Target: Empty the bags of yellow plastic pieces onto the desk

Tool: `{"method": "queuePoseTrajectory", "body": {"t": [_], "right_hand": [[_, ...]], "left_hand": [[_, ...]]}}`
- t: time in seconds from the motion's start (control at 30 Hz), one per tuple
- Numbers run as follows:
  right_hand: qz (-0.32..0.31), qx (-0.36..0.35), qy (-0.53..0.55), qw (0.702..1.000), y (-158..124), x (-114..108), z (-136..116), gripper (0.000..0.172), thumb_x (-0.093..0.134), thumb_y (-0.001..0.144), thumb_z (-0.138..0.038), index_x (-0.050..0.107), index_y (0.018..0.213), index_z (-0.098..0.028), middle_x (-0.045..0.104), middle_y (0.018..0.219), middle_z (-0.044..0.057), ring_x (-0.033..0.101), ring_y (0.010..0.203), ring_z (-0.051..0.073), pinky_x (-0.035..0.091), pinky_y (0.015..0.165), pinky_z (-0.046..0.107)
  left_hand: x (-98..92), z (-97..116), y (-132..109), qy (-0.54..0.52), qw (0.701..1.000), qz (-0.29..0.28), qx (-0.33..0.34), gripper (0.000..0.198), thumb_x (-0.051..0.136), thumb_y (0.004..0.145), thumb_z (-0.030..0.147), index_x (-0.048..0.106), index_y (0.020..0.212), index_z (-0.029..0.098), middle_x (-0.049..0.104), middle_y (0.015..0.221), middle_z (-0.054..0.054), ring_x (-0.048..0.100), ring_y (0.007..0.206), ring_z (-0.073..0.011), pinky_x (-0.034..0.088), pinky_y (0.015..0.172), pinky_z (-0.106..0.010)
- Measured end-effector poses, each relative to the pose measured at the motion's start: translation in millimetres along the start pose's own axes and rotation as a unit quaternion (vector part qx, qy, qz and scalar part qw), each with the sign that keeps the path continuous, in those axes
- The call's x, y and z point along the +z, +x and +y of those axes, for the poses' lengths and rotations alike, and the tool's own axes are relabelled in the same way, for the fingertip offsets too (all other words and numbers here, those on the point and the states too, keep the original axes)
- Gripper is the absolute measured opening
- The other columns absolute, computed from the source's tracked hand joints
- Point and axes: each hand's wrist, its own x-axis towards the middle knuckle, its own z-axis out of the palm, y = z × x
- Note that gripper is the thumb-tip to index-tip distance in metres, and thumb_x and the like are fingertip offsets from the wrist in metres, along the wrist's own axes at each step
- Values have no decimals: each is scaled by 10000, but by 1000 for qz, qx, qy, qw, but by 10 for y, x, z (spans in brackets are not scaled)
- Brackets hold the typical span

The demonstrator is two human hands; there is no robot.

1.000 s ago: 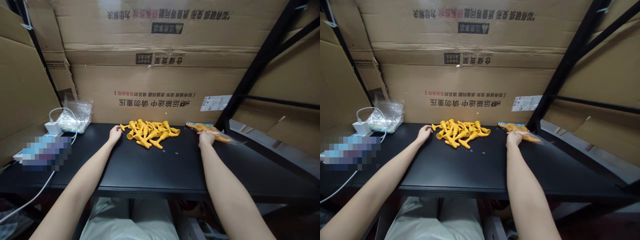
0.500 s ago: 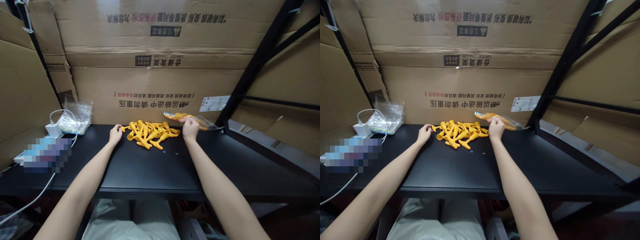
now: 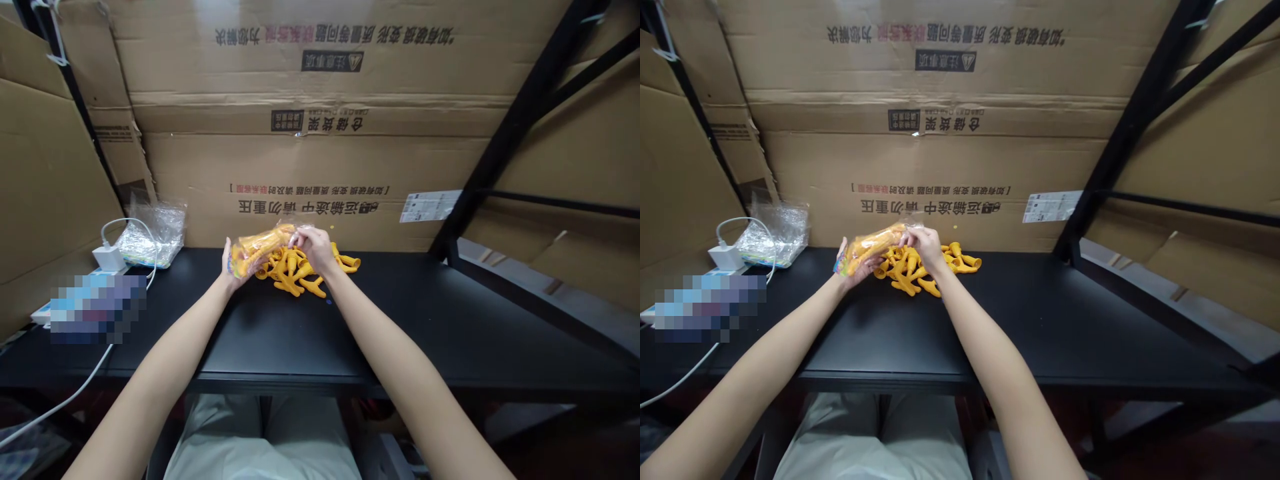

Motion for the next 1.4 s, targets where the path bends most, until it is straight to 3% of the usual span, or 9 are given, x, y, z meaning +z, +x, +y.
{"method": "queuePoseTrajectory", "body": {"t": [0.2,0.4,0.53,0.8,0.97,1.07,1.13,1.27,1.4], "right_hand": [[106,107,96,984,-132,-154,317,271,633,708,-296,498,492,-202,564,548,-20,557,581,124,495,694,271],[137,241,189,942,-173,-219,359,80,519,829,-250,551,760,-224,656,810,15,648,789,146,540,767,298],[92,300,166,935,-197,-119,388,92,478,878,-217,552,824,-223,666,947,53,657,871,144,558,737,280],[-63,452,109,883,-319,87,275,186,486,927,-279,614,935,-143,706,812,85,691,661,143,577,655,255],[3,423,128,897,-311,134,254,231,432,957,-302,599,901,-154,677,666,42,650,537,126,583,622,258],[38,406,126,904,-300,113,284,239,448,953,-314,595,847,-159,674,654,52,650,543,130,579,634,262],[60,388,109,913,-301,95,300,209,463,947,-265,588,813,-164,676,648,46,643,538,126,578,646,271],[79,333,83,936,-303,62,316,149,521,911,-200,587,779,-181,680,659,21,645,559,126,583,693,305],[84,273,81,955,-280,24,337,98,600,860,-201,603,762,-196,685,706,-6,642,589,109,583,735,297]], "left_hand": [[67,-39,-24,-39,999,10,25,568,434,865,563,601,1140,95,700,1069,-143,658,1016,-263,516,905,-403],[88,-103,38,44,993,77,78,280,538,817,339,607,1020,159,713,1040,-79,646,1051,-227,529,908,-360],[96,-102,56,61,987,90,122,298,512,805,329,584,1040,161,699,1080,-84,621,1100,-226,528,915,-347],[165,-101,-4,56,992,53,98,433,373,883,445,558,1133,143,641,1210,-119,586,1151,-241,506,920,-378],[49,10,-42,126,992,1,26,816,190,775,806,526,1195,193,639,1205,-143,627,1067,-291,513,867,-467],[-71,79,-21,150,989,11,0,877,177,719,859,535,1155,186,648,1168,-180,637,1047,-300,513,864,-467],[-136,96,8,155,987,25,-34,738,285,778,772,561,1082,159,669,1103,-201,655,1009,-298,512,869,-464],[-185,60,50,145,986,33,-73,256,528,814,313,602,963,119,702,1004,-182,686,930,-269,502,915,-460],[-156,2,44,137,990,-10,-43,225,579,775,140,619,994,103,713,976,-155,673,988,-258,482,971,-454]]}}
